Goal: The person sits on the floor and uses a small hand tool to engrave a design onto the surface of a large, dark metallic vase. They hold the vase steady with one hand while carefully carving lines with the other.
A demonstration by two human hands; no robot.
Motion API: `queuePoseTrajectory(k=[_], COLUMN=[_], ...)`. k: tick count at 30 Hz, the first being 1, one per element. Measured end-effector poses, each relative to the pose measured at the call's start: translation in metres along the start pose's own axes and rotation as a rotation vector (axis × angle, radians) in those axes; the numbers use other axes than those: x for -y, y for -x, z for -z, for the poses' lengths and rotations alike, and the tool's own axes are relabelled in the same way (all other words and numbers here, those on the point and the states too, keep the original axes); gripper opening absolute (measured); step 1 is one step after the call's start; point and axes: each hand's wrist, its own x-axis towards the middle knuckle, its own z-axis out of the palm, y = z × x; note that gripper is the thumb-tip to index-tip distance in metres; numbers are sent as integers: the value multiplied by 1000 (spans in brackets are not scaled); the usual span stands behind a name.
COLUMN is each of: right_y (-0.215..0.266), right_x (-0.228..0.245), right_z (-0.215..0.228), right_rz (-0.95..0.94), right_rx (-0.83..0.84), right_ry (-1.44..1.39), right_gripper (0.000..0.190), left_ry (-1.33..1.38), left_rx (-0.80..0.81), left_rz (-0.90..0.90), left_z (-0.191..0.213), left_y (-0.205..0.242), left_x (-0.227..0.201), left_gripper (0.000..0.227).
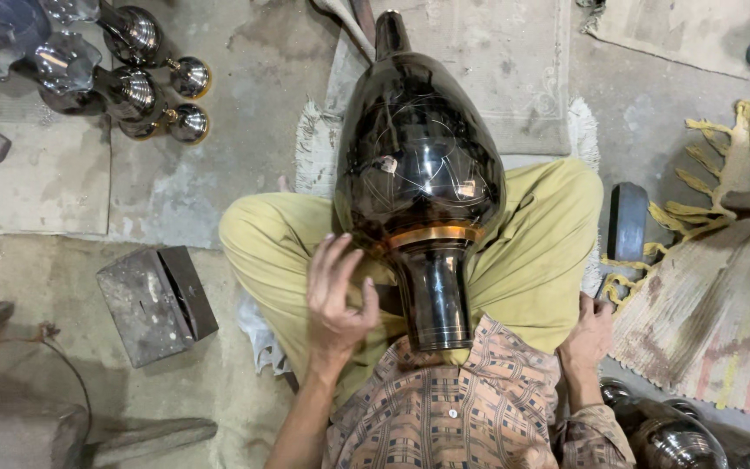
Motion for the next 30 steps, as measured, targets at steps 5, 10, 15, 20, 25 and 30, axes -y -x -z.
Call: queuePoseTrajectory(k=[5,10,15,20,25,30], right_y=[-14,-21,-21,-24,-29,-27], right_x=[-4,-9,-18,-17,-15,-9], right_z=[1,-2,-7,-3,13,12], right_rz=[-83,-215,-71,-213,-300,-167], right_rx=[128,200,163,325,325,335], right_ry=[11,-58,-16,79,-48,185], right_gripper=[48,47,45,51,49,44], left_ry=[80,101,156,203,240,290], left_rx=[38,-40,-78,-91,-69,-32], left_rz=[-80,-5,76,153,202,226], left_z=[-21,-19,-9,-4,0,0], left_y=[-6,-31,-47,-58,-70,-83], left_x=[-13,-13,-13,-9,-4,1], left_gripper=[41,50,56,55,55,57])
